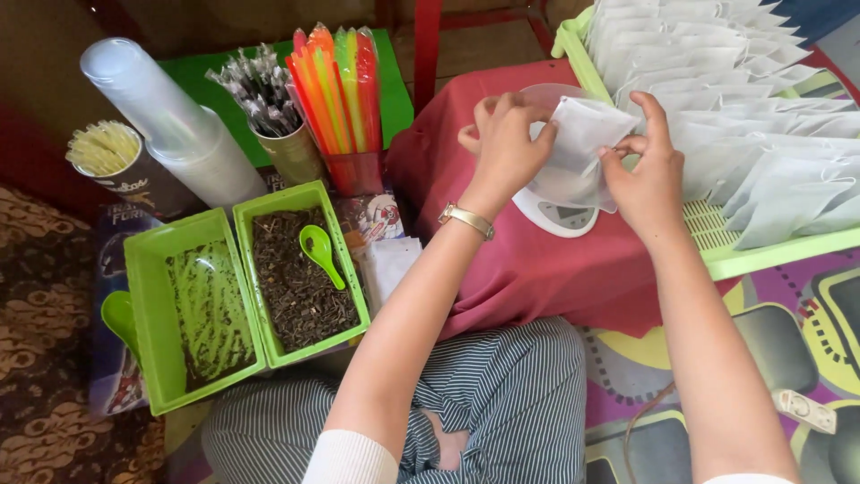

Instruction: Filling small white tea bags with loose tea leaves using a plastic spoon at a workspace on the floor.

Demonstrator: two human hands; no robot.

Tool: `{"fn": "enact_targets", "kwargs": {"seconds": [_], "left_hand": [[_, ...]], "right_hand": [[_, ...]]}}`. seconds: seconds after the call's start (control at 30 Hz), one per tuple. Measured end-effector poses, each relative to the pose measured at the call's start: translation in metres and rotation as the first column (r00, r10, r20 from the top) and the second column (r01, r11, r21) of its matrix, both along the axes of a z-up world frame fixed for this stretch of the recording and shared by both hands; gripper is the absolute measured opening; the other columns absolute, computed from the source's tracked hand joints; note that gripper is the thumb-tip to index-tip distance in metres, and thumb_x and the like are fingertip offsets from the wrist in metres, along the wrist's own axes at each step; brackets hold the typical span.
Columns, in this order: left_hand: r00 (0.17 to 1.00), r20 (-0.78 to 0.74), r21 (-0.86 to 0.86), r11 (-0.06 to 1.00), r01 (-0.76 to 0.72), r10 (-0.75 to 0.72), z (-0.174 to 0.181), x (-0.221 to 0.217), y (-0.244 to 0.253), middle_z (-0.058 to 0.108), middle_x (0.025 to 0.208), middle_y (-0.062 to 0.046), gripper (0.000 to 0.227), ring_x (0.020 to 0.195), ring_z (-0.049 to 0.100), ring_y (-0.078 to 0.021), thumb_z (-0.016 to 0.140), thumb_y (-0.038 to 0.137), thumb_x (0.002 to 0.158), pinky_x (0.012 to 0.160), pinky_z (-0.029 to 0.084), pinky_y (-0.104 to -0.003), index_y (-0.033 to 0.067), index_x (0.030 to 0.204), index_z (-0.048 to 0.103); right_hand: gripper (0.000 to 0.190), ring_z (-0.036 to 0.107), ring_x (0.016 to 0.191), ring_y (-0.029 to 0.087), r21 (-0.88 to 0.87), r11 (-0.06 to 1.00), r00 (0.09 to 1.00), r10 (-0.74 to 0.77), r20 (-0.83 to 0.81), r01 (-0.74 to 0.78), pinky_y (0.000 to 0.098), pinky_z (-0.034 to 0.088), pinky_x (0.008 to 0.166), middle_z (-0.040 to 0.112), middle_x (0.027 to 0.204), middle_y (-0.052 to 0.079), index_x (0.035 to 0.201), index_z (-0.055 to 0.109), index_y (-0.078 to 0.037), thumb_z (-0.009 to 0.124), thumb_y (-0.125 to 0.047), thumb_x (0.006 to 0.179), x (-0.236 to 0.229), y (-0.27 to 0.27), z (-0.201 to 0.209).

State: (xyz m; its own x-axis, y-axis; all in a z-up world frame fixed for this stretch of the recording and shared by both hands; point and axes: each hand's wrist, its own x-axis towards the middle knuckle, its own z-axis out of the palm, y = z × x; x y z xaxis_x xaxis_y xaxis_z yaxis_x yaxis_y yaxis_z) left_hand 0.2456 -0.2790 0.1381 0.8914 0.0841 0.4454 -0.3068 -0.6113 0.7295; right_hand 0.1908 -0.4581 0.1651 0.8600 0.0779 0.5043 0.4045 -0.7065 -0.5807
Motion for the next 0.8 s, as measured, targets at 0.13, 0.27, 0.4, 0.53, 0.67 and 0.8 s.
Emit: {"fn": "enact_targets", "kwargs": {"seconds": [0.13, 0.27, 0.4, 0.53, 0.67, 0.8], "left_hand": [[0.999, -0.045, -0.012, 1.0, -0.025, 0.025, -0.006, 0.002, 0.009, 0.056, 0.133, -0.004, 0.046, 0.127, 0.037, -0.0321, 0.066, 0.035, 0.08, 0.097, 0.024, -0.052, 0.0221, 0.124, 0.069], [0.998, -0.052, -0.129, 0.99, -0.05, 0.043, -0.004, -0.002, 0.027, 0.052, 0.128, -0.007, 0.031, 0.129, 0.034, -0.0354, 0.065, 0.029, 0.087, 0.1, 0.022, -0.055, 0.0237, 0.117, 0.07], [0.994, -0.109, -0.19, 0.981, -0.044, 0.024, -0.005, -0.002, 0.034, 0.051, 0.12, -0.004, 0.02, 0.13, 0.033, -0.0329, 0.065, 0.026, 0.09, 0.106, 0.018, -0.061, 0.0247, 0.11, 0.07], [0.997, -0.08, -0.186, 0.982, -0.037, 0.023, 0.002, -0.004, 0.03, 0.052, 0.114, -0.002, 0.016, 0.128, 0.035, -0.0319, 0.064, 0.024, 0.091, 0.104, 0.019, -0.059, 0.0238, 0.105, 0.071], [0.999, -0.015, 0.032, 0.999, -0.04, 0.041, 0.015, -0.003, 0.02, 0.059, 0.098, 0.0, 0.013, 0.113, 0.047, -0.0249, 0.062, 0.026, 0.088, 0.1, 0.028, -0.059, 0.0253, 0.096, 0.072], [0.96, 0.276, 0.286, 0.95, -0.129, 0.047, 0.019, 0.003, -0.001, 0.074, 0.087, -0.008, 0.009, 0.081, 0.05, -0.0322, 0.061, 0.007, 0.073, 0.084, 0.033, -0.055, 0.009, 0.074, 0.07]], "right_hand": [[0.079, 0.06, 0.079, 0.019, -0.014, 1.0, 0.998, -0.01, 0.062, 0.011, 0.0276, 0.044, 0.064, 0.075, 0.11, 0.014, 0.158, 0.031, -0.003, 0.068, 0.009, 0.089, 0.005, -0.012, -0.014], [0.07, 0.062, 0.085, 0.023, -0.01, 0.999, 0.994, -0.042, 0.097, 0.043, 0.0317, 0.044, 0.067, 0.071, 0.116, 0.018, 0.154, 0.038, -0.003, 0.069, 0.007, 0.092, 0.004, -0.025, -0.019], [0.055, 0.063, 0.087, 0.024, -0.001, 0.998, 0.994, -0.066, 0.085, 0.066, 0.0334, 0.046, 0.072, 0.072, 0.112, 0.014, 0.146, 0.054, -0.005, 0.071, 0.003, 0.094, 0.005, -0.034, -0.024], [0.047, 0.061, 0.084, 0.017, -0.014, 0.997, 0.995, -0.078, 0.054, 0.079, 0.0298, 0.044, 0.073, 0.073, 0.107, 0.006, 0.139, 0.062, -0.012, 0.073, -0.002, 0.095, 0.009, -0.035, -0.025], [0.039, 0.06, 0.083, 0.022, -0.13, 0.989, 0.997, -0.07, 0.017, 0.072, 0.0364, 0.048, 0.078, 0.074, 0.099, 0.004, 0.133, 0.067, -0.014, 0.072, -0.008, 0.094, 0.02, -0.028, -0.022], [0.049, 0.062, 0.075, 0.035, -0.319, 0.945, 0.993, -0.043, 0.112, 0.077, 0.0419, 0.051, 0.078, 0.074, 0.088, 0.006, 0.135, 0.064, -0.002, 0.067, -0.001, 0.086, 0.032, -0.014, -0.007]]}}
